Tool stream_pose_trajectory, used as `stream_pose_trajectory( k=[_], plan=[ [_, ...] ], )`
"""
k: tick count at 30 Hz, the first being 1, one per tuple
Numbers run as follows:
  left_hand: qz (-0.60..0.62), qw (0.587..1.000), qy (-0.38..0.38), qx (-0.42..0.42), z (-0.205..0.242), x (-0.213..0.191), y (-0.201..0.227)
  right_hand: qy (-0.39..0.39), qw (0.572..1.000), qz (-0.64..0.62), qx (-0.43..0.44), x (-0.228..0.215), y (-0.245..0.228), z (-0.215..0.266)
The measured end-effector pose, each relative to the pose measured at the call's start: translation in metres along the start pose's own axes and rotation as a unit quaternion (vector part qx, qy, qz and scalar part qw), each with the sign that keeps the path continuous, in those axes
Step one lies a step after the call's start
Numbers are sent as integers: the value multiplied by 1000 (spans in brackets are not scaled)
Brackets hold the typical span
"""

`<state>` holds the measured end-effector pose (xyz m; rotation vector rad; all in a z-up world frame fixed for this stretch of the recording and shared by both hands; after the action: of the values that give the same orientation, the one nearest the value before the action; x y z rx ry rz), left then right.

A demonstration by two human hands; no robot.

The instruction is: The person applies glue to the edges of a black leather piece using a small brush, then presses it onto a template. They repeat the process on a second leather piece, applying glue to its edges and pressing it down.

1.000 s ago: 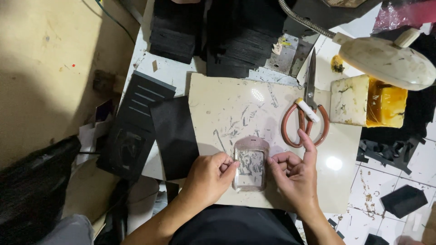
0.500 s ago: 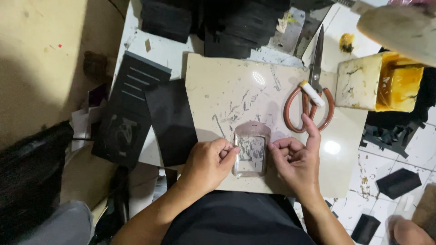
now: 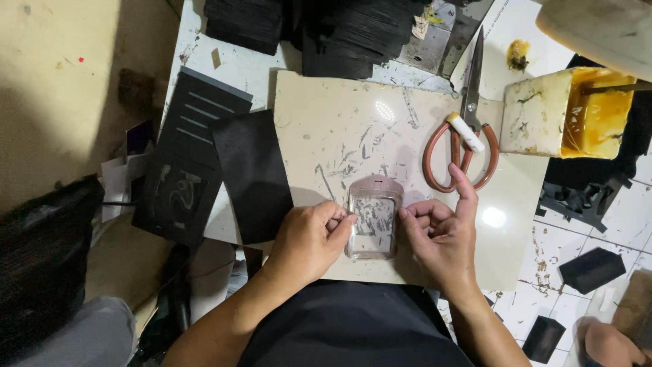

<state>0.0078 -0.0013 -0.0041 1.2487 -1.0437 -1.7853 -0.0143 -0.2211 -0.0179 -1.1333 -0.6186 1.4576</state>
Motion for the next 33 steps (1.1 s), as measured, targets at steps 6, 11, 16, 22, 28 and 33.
stream_pose_trajectory(
  k=[6, 11, 16, 22, 28, 33],
  plan=[
    [15, 1000, 3, 14, 0, -2, 0, -2, 1000, 3, -10, 0, 0, -2],
    [3, 1000, -4, 9, 0, -1, -1, -3, 1000, 3, -9, 0, 4, -2],
    [5, 1000, -3, 3, 1, 0, -2, -6, 1000, 0, -6, -1, 3, -1],
    [9, 1000, -17, -8, -1, -3, 0, -8, 1000, 1, -4, 0, 1, -2],
    [7, 999, -23, -23, -1, -2, -1, -5, 1000, 4, -4, 1, -2, 0],
    [10, 999, -25, -28, -2, -2, 0, -10, 1000, 1, -6, 1, -1, 0]
  ],
)
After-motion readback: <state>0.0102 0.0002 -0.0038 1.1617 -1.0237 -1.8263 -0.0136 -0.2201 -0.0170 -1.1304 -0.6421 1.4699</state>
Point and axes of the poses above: each hand's wrist, its own z-axis away from the middle knuckle, its own x-axis out of the palm, y = z × x, the point moved 1 cm from there along -z, towards the middle knuckle, and after that the axes turned 8 degrees about x, right-handed, at the moved point
